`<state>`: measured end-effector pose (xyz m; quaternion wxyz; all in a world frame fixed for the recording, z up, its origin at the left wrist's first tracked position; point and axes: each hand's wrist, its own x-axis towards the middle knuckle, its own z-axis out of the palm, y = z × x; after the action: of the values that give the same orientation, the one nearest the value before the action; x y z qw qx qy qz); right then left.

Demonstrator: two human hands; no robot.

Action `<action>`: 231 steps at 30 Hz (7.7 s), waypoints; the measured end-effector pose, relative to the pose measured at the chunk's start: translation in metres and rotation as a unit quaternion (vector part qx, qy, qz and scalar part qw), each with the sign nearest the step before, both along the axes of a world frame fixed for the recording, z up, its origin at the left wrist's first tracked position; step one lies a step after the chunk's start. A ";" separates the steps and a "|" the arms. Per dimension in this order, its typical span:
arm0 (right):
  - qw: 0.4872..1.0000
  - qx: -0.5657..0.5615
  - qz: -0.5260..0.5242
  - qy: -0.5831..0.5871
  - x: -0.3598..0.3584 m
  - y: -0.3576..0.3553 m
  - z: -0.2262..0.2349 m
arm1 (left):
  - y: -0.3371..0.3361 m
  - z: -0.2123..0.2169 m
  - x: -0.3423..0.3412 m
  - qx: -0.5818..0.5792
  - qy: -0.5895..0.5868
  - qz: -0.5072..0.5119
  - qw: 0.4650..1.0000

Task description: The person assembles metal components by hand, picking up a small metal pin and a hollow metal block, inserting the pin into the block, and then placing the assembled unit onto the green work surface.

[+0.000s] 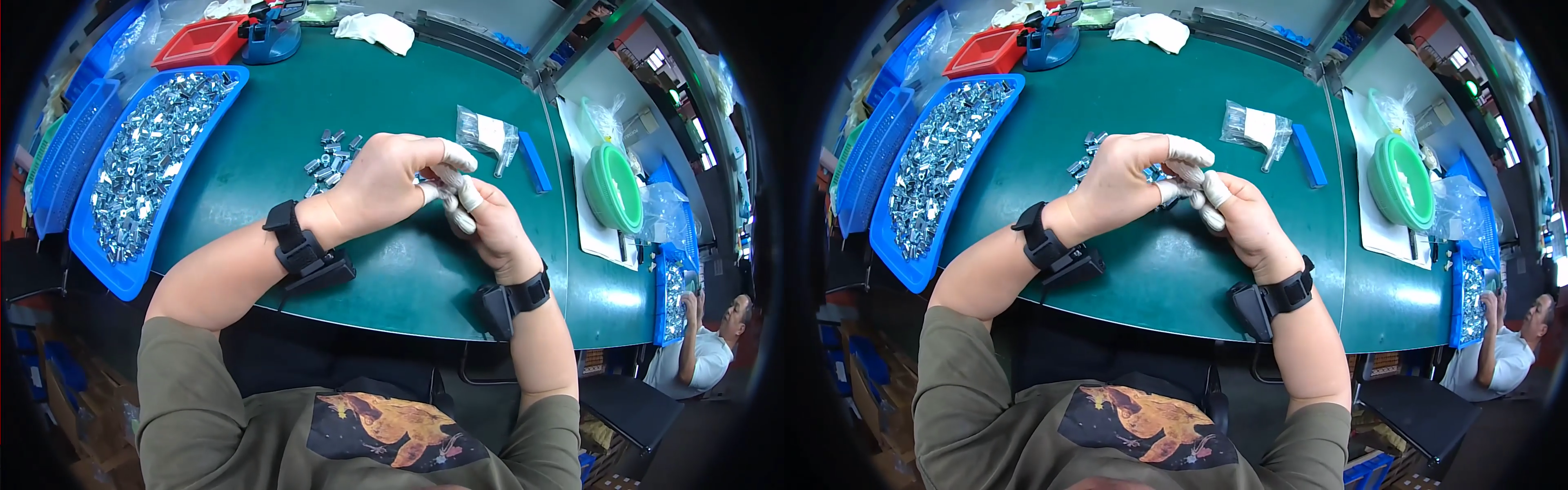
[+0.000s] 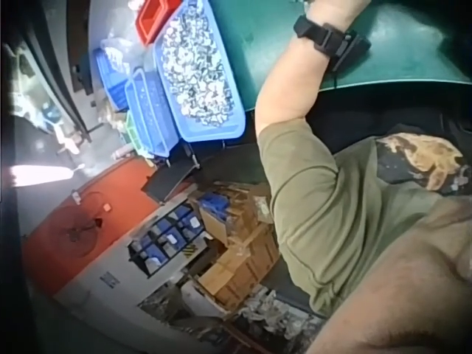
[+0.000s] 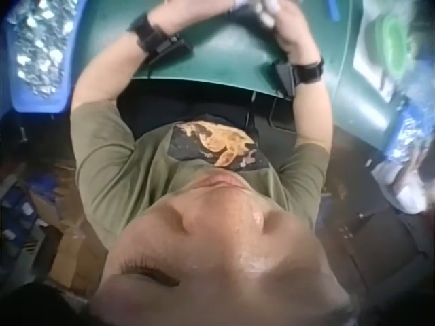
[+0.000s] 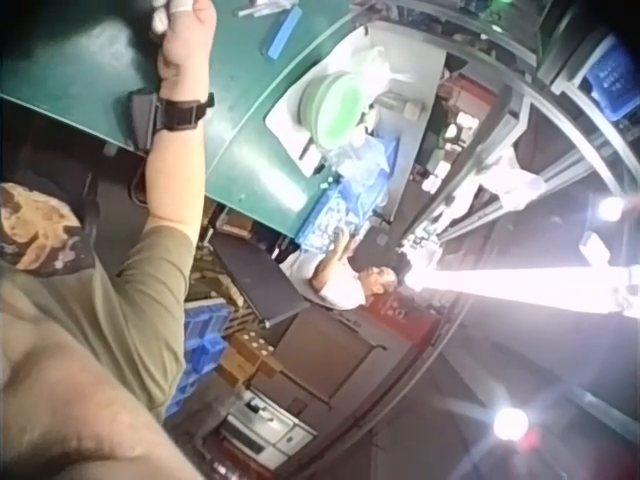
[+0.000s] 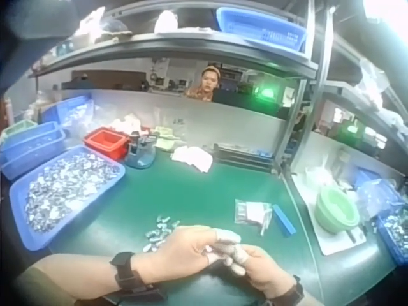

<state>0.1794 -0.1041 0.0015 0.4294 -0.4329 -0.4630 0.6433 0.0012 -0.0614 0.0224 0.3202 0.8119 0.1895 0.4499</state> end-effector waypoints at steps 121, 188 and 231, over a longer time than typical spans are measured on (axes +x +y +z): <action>0.993 0.009 -0.100 -0.058 -0.001 0.006 0.000 | 0.113 -0.007 -0.124 -0.093 0.220 0.450 0.860; 0.997 0.074 -0.028 -0.026 -0.007 0.004 -0.002 | 0.013 -0.003 0.005 -0.280 0.003 -0.034 0.959; 0.981 0.099 -0.094 -0.139 -0.012 0.002 -0.003 | 0.061 -0.007 -0.033 -0.232 0.186 0.118 0.948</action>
<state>0.1670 -0.1023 -0.0011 0.4599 -0.5149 -0.5366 0.4852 -0.0314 -0.0006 0.0150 0.4030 0.7563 0.4393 0.2694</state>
